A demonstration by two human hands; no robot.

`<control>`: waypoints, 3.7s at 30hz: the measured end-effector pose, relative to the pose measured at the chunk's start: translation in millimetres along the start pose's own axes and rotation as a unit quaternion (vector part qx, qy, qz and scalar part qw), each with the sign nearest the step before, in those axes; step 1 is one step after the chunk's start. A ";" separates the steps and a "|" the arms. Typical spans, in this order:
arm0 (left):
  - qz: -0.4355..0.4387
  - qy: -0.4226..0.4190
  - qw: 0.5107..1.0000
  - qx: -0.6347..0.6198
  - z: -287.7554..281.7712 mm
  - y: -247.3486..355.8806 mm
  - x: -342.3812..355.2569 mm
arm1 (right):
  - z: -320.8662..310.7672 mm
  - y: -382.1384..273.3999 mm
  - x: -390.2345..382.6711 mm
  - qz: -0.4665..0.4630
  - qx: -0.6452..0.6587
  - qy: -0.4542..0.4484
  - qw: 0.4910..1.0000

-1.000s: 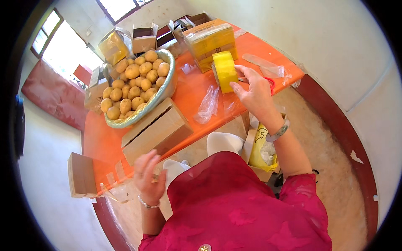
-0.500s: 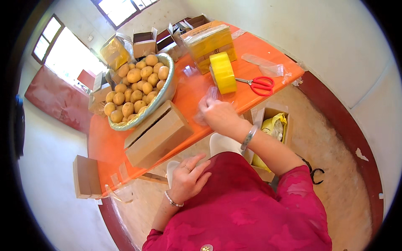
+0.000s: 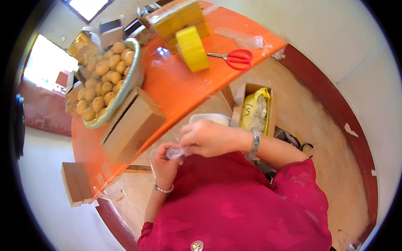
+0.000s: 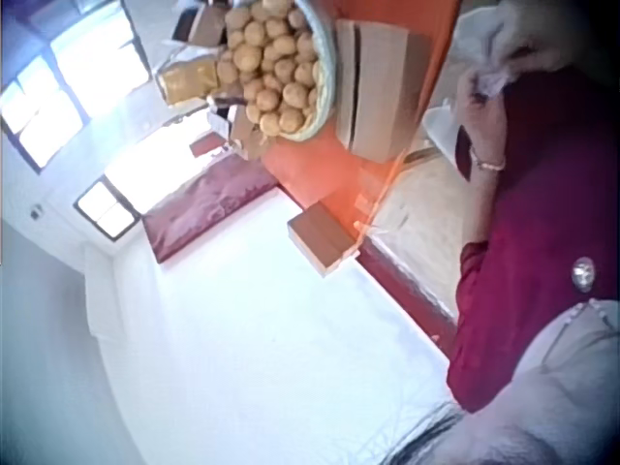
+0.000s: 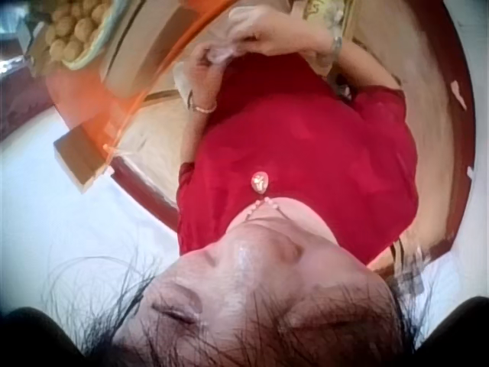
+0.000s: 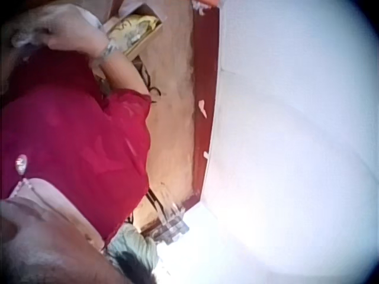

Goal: The person places round, light-brown fruits into a small cardboard box, wrapping each fruit in a thin plastic bag before placing it inside. After filling the box, the person closes the flaps and seals the box with clear packing tape, using scissors to cut the tape.

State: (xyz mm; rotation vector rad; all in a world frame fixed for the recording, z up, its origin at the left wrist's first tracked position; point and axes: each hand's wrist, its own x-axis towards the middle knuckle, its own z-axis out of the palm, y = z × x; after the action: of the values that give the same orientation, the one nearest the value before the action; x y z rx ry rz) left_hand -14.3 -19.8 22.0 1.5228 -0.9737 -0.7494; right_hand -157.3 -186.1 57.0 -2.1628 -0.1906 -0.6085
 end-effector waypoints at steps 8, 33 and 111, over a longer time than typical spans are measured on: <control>0.233 -0.070 0.950 0.193 51.9 14.2 37.7 | -30.3 10.8 -37.6 0.297 0.197 0.012 0.934; -0.016 -0.162 0.943 0.291 15.9 -28.4 20.9 | 83.3 258.6 -277.3 0.589 -0.075 -0.387 0.706; -0.050 0.431 0.866 -0.249 -194.8 -104.4 -165.5 | 118.9 -5.4 50.2 -0.099 -0.082 -0.182 0.975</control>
State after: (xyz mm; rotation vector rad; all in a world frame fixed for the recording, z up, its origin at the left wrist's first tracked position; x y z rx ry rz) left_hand 98.4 220.2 -55.1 1.2363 -0.0117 -0.2730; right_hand -73.1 -93.8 24.2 -2.4216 -0.5765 -0.3411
